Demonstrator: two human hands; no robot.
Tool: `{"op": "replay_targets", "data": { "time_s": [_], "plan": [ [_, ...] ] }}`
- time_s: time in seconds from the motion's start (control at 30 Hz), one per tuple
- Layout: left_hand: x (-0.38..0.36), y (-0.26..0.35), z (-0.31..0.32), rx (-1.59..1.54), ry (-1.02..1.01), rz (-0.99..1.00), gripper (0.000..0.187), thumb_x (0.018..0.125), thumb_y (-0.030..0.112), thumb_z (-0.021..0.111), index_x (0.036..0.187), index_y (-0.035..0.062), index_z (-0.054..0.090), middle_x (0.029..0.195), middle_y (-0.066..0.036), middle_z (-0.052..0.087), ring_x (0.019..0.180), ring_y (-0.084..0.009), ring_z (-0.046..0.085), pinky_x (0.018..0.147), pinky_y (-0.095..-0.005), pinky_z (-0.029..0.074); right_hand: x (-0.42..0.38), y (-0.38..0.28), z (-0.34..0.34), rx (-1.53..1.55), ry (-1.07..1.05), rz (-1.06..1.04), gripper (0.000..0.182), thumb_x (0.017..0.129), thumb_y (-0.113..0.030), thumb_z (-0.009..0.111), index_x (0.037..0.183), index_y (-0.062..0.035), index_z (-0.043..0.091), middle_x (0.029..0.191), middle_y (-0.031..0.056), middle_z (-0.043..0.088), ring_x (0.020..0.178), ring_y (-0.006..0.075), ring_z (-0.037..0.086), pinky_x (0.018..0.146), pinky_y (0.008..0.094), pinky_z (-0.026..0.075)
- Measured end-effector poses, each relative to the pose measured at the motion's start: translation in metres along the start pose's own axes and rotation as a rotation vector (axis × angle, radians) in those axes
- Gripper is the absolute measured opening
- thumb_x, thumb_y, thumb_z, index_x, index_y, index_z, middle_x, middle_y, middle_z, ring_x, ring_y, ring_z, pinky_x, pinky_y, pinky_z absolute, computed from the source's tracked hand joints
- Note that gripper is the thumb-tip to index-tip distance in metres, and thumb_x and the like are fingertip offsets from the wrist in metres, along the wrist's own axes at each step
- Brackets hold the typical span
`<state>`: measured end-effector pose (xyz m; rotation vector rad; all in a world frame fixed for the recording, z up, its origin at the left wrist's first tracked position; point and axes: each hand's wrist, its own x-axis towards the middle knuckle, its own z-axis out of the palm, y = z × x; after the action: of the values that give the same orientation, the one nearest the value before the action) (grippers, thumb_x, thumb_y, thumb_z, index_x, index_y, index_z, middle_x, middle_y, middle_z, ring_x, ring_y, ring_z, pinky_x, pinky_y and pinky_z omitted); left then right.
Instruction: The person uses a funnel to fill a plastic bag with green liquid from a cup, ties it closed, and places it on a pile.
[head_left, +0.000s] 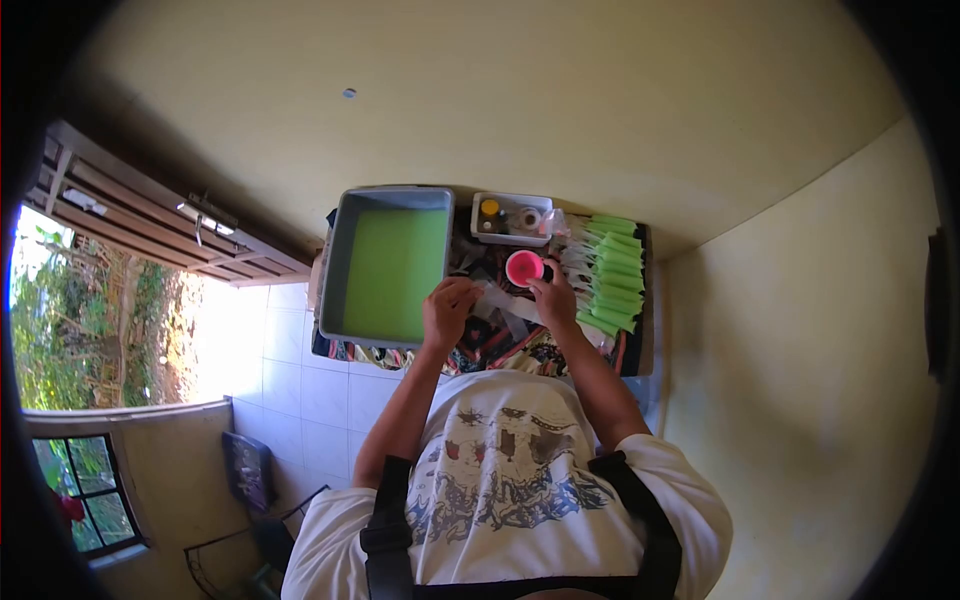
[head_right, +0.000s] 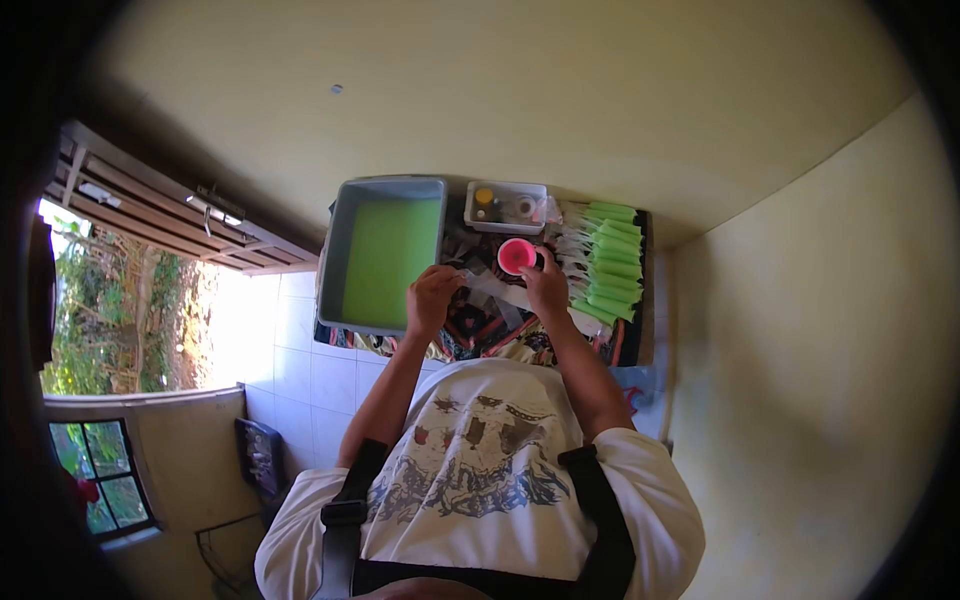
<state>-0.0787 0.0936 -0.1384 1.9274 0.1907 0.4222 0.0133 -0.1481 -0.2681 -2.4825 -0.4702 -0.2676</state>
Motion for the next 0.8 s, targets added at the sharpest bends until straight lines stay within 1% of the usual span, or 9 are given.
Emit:
{"op": "replay_targets", "data": {
  "time_s": [0.1, 0.2, 0.3, 0.4, 0.47, 0.5, 0.57, 0.7, 0.8],
  "plan": [
    [-0.002, 0.008, -0.013, 0.033, -0.038, -0.046, 0.015, 0.087, 0.013, 0.085, 0.094, 0.0005, 0.082, 0.097, -0.009, 0.078, 0.079, -0.0183, 0.074, 0.072, -0.0318, 0.058, -0.004, -0.005, 0.0, 0.052, -0.012, 0.076, 0.02, 0.081, -0.015, 0.089, 0.101, -0.0159, 0.083, 0.138, 0.0067, 0.061, 0.099, 0.0294, 0.071, 0.086, 0.0445, 0.058],
    [-0.002, 0.01, -0.017, 0.016, -0.034, -0.07, 0.014, 0.087, 0.013, 0.085, 0.094, 0.001, 0.083, 0.097, -0.009, 0.078, 0.077, -0.018, 0.074, 0.07, -0.0319, 0.058, -0.005, -0.009, 0.001, 0.065, -0.03, 0.08, 0.021, 0.079, -0.017, 0.091, 0.097, -0.0142, 0.081, 0.133, 0.0054, 0.062, 0.091, 0.0276, 0.07, 0.081, 0.0438, 0.058],
    [0.001, 0.001, -0.018, -0.016, -0.032, -0.021, 0.014, 0.086, 0.013, 0.085, 0.093, 0.001, 0.083, 0.096, -0.008, 0.078, 0.075, -0.0178, 0.074, 0.069, -0.0317, 0.059, -0.005, -0.012, 0.0, 0.097, 0.013, 0.078, 0.023, 0.077, -0.016, 0.092, 0.096, -0.0137, 0.08, 0.13, 0.0055, 0.063, 0.092, 0.0285, 0.071, 0.08, 0.0432, 0.058],
    [0.004, 0.006, -0.021, -0.024, -0.057, -0.047, 0.014, 0.084, 0.013, 0.087, 0.092, 0.0018, 0.084, 0.095, -0.008, 0.078, 0.075, -0.018, 0.074, 0.07, -0.0319, 0.059, -0.002, -0.021, -0.003, 0.089, 0.158, 0.065, 0.023, 0.078, -0.014, 0.093, 0.096, -0.0104, 0.079, 0.125, 0.0064, 0.067, 0.09, 0.0249, 0.073, 0.079, 0.0388, 0.058],
    [0.007, 0.012, -0.025, -0.028, -0.083, -0.095, 0.014, 0.082, 0.013, 0.088, 0.092, 0.0027, 0.084, 0.094, -0.008, 0.078, 0.076, -0.018, 0.075, 0.071, -0.0322, 0.06, -0.003, -0.032, -0.014, 0.266, 0.259, 0.145, 0.021, 0.082, -0.011, 0.091, 0.098, -0.0077, 0.078, 0.119, 0.0082, 0.071, 0.088, 0.0213, 0.071, 0.078, 0.0351, 0.056],
    [0.008, 0.01, -0.025, -0.008, -0.064, -0.051, 0.015, 0.082, 0.013, 0.089, 0.092, 0.0028, 0.084, 0.094, -0.008, 0.078, 0.076, -0.0181, 0.075, 0.071, -0.0326, 0.06, -0.001, -0.042, -0.025, 0.358, 0.308, 0.183, 0.02, 0.083, -0.009, 0.09, 0.1, -0.0064, 0.078, 0.116, 0.0092, 0.073, 0.087, 0.0194, 0.071, 0.078, 0.0333, 0.056],
    [0.009, 0.002, -0.024, 0.031, -0.025, 0.035, 0.017, 0.08, 0.014, 0.09, 0.091, 0.0029, 0.084, 0.093, -0.008, 0.079, 0.076, -0.0184, 0.075, 0.071, -0.0332, 0.06, 0.005, -0.073, -0.066, 0.45, 0.306, 0.13, 0.019, 0.087, -0.004, 0.087, 0.103, -0.004, 0.077, 0.111, 0.01, 0.074, 0.084, 0.0167, 0.068, 0.077, 0.031, 0.054],
    [0.015, 0.008, -0.024, 0.045, -0.032, 0.058, 0.019, 0.08, 0.016, 0.091, 0.09, 0.0024, 0.084, 0.093, -0.008, 0.079, 0.076, -0.0195, 0.075, 0.072, -0.0336, 0.06, 0.007, -0.129, -0.136, 0.551, 0.279, -0.027, 0.019, 0.091, 0.002, 0.083, 0.107, -0.0016, 0.075, 0.101, 0.0099, 0.074, 0.08, 0.0149, 0.064, 0.074, 0.0298, 0.053],
    [0.017, 0.008, -0.023, 0.02, -0.035, 0.082, 0.018, 0.081, 0.017, 0.091, 0.09, 0.0028, 0.084, 0.094, -0.009, 0.079, 0.077, -0.0202, 0.076, 0.073, -0.0335, 0.06, 0.008, -0.153, -0.148, 0.574, 0.254, -0.115, 0.016, 0.09, -0.004, 0.085, 0.103, -0.0012, 0.076, 0.099, 0.0089, 0.075, 0.075, 0.0154, 0.064, 0.069, 0.0308, 0.053]
  ]
}}
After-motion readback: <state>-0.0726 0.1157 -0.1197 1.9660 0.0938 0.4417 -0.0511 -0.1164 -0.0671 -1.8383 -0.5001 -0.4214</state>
